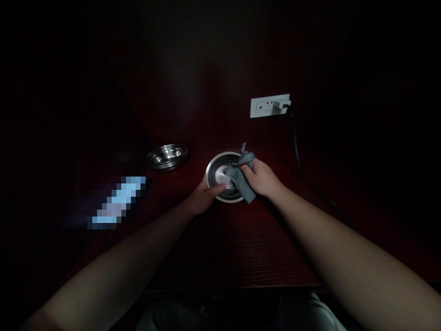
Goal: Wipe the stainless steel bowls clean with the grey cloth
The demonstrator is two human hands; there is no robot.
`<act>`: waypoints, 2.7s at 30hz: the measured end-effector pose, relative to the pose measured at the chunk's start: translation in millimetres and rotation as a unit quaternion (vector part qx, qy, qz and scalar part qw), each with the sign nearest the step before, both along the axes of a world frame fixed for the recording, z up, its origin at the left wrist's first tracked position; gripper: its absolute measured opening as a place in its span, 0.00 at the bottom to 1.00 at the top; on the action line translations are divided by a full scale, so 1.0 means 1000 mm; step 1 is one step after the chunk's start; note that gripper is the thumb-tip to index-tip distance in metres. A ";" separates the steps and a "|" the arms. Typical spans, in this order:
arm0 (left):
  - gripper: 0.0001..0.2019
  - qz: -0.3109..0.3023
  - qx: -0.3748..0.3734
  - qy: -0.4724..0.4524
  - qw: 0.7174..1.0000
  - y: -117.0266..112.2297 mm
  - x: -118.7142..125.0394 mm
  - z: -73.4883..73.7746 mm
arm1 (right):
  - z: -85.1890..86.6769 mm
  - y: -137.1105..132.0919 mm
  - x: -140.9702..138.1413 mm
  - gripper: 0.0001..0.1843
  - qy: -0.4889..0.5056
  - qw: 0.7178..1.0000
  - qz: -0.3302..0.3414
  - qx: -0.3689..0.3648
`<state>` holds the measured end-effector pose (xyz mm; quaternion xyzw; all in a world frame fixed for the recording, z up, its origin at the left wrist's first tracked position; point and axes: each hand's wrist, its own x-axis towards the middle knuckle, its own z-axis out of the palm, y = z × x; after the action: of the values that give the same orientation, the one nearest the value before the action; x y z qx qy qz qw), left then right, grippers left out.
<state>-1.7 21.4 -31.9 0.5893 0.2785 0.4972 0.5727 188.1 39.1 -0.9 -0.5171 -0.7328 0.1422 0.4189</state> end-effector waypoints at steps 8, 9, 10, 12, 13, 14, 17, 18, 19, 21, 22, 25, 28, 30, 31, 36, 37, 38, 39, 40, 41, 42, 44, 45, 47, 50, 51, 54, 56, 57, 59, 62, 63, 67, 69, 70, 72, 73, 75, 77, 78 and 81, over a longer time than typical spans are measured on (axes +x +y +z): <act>0.35 -0.009 0.008 0.018 1.000 0.001 -0.001 -0.002 | 0.000 0.001 0.002 0.15 -0.011 1.000 -0.004 -0.004; 0.35 -0.010 0.011 0.018 1.000 0.001 -0.002 -0.003 | 0.000 0.001 0.002 0.15 -0.013 1.000 -0.006 -0.003; 0.35 -0.010 0.013 0.018 1.000 0.001 -0.002 -0.002 | 0.000 0.001 0.002 0.15 -0.014 1.000 -0.006 -0.001; 0.35 -0.012 0.010 0.015 1.000 0.000 -0.002 -0.002 | 0.000 0.001 0.002 0.15 -0.018 1.000 -0.003 0.004; 0.35 -0.015 0.007 0.013 1.000 0.000 -0.002 -0.001 | 0.001 0.001 0.003 0.15 -0.021 1.000 0.000 0.005; 0.34 -0.017 0.003 0.011 1.000 0.000 -0.002 -0.001 | 0.001 0.000 0.003 0.15 -0.024 1.000 0.002 0.006; 0.34 -0.024 -0.001 0.006 1.000 0.001 -0.002 -0.001 | 0.002 0.000 0.004 0.14 -0.029 0.999 0.011 0.008; 0.34 -0.024 0.000 0.005 1.000 0.001 -0.002 -0.001 | 0.002 0.000 0.004 0.14 -0.028 0.999 0.013 0.010; 0.34 -0.023 0.002 0.004 1.000 0.001 -0.001 -0.001 | 0.003 -0.001 0.004 0.14 -0.027 0.999 0.013 0.011; 0.35 -0.016 0.008 0.003 1.000 0.000 -0.001 -0.001 | 0.003 -0.001 0.003 0.13 -0.024 1.000 0.011 0.011; 0.35 -0.012 0.012 0.001 1.000 -0.001 0.000 0.000 | 0.003 -0.001 0.003 0.13 -0.020 1.000 0.009 0.012; 0.34 -0.001 0.022 -0.011 1.000 -0.006 0.001 0.005 | 0.003 -0.001 0.001 0.15 0.001 1.000 0.007 0.016; 0.34 0.021 0.027 -0.022 0.999 -0.010 0.002 0.010 | 0.002 -0.001 -0.002 0.17 0.025 1.000 0.001 0.007; 0.34 0.038 0.027 -0.026 0.999 -0.011 0.003 0.011 | 0.002 -0.002 -0.003 0.17 0.027 1.000 -0.007 -0.001; 0.34 0.043 0.023 -0.029 0.998 -0.011 0.003 0.011 | 0.003 -0.002 -0.004 0.17 0.024 1.000 -0.010 -0.003; 0.34 0.025 -0.022 -0.041 0.999 -0.008 0.003 0.009 | 0.004 -0.003 -0.003 0.16 0.003 1.000 -0.002 0.002; 0.33 0.021 -0.031 -0.040 0.999 -0.007 0.003 0.009 | 0.004 -0.004 -0.003 0.16 0.000 1.000 0.000 0.003; 0.32 0.015 -0.038 -0.039 0.998 -0.006 0.002 0.008 | 0.004 -0.003 -0.002 0.16 -0.002 1.000 0.004 0.002; 0.31 0.008 -0.043 -0.037 0.998 -0.006 0.002 0.008 | 0.004 -0.003 -0.002 0.16 -0.005 1.000 0.005 0.001; 0.30 0.000 -0.048 -0.035 0.998 -0.006 0.002 0.008 | 0.005 -0.003 -0.001 0.16 -0.009 1.000 0.006 -0.001; 0.29 -0.008 -0.053 -0.033 0.998 -0.006 0.001 0.008 | 0.005 -0.003 0.000 0.15 -0.014 1.000 0.005 -0.001; 0.28 -0.019 -0.059 -0.031 0.998 -0.006 0.001 0.009 | 0.005 -0.003 0.001 0.15 -0.022 1.000 0.002 0.000; 0.25 -0.044 -0.078 -0.022 0.996 -0.008 -0.001 0.010 | 0.006 -0.004 0.002 0.13 -0.043 0.999 -0.002 0.002; 0.24 -0.056 -0.089 -0.015 0.994 -0.009 -0.003 0.010 | 0.007 -0.004 0.003 0.13 -0.056 0.998 -0.001 0.002; 0.22 -0.077 -0.111 0.001 0.991 -0.011 -0.006 0.011 | 0.009 -0.005 0.005 0.12 -0.081 0.997 0.010 -0.003; 0.22 -0.097 -0.152 0.036 0.983 -0.013 -0.011 0.011 | 0.013 -0.008 0.006 0.12 -0.109 0.993 0.039 -0.011; 0.22 -0.102 -0.164 0.048 0.980 -0.014 -0.012 0.011 | 0.014 -0.009 0.006 0.12 -0.115 0.992 0.050 -0.012; 0.23 -0.098 -0.184 0.070 0.976 -0.015 -0.014 0.011 | 0.015 -0.011 0.005 0.12 -0.120 0.990 0.074 -0.014; 0.25 -0.083 -0.179 0.066 0.978 -0.015 -0.013 0.010 | 0.014 -0.010 0.004 0.12 -0.104 0.992 0.074 -0.019; 0.26 -0.076 -0.175 0.058 0.980 -0.015 -0.012 0.009 | 0.013 -0.010 0.004 0.11 -0.093 0.993 0.070 -0.022; 0.28 -0.066 -0.167 0.035 0.983 -0.014 -0.010 0.008 | 0.011 -0.008 0.003 0.12 -0.064 0.996 0.056 -0.024; 0.29 -0.052 -0.171 -0.005 0.984 -0.013 -0.008 0.008 | 0.008 -0.004 0.001 0.14 -0.009 1.000 0.015 -0.018; 0.30 -0.045 -0.171 -0.021 0.984 -0.012 -0.007 0.008 | 0.008 -0.002 0.000 0.15 0.005 1.000 0.001 -0.020; 0.35 -0.019 -0.149 -0.086 0.985 -0.013 -0.002 0.010 | 0.004 0.000 -0.004 0.16 0.025 0.998 -0.004 -0.048; 0.35 -0.004 -0.131 -0.107 0.986 -0.012 -0.001 0.010 | 0.003 -0.001 -0.005 0.16 0.013 0.998 0.006 -0.054; 0.33 0.001 -0.128 -0.112 0.985 -0.011 0.000 0.009 | 0.002 -0.001 -0.005 0.16 0.002 0.999 0.011 -0.053; 0.29 0.006 -0.140 -0.108 0.984 -0.010 -0.001 0.009 | 0.002 -0.003 -0.004 0.15 -0.020 0.998 0.019 -0.050; 0.26 0.006 -0.152 -0.101 0.983 -0.009 -0.001 0.008 | 0.003 -0.004 -0.004 0.15 -0.030 0.998 0.021 -0.050; 0.23 0.003 -0.178 -0.085 0.980 -0.009 -0.003 0.007 | 0.005 -0.005 -0.002 0.14 -0.047 0.997 0.018 -0.056; 0.22 -0.007 -0.196 -0.067 0.978 -0.009 -0.004 0.006 | 0.008 -0.006 -0.002 0.12 -0.066 0.996 0.019 -0.063; 0.23 -0.012 -0.199 -0.060 0.978 -0.009 -0.005 0.006 | 0.009 -0.007 -0.002 0.12 -0.076 0.995 0.021 -0.067; 0.23 -0.017 -0.206 -0.047 0.977 -0.010 -0.006 0.006 | 0.012 -0.008 -0.002 0.12 -0.101 0.992 0.020 -0.077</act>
<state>-7.2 11.3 -25.8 0.4393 0.3377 0.4465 0.7026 185.8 31.3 11.4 -0.5445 -0.7686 0.1533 0.2987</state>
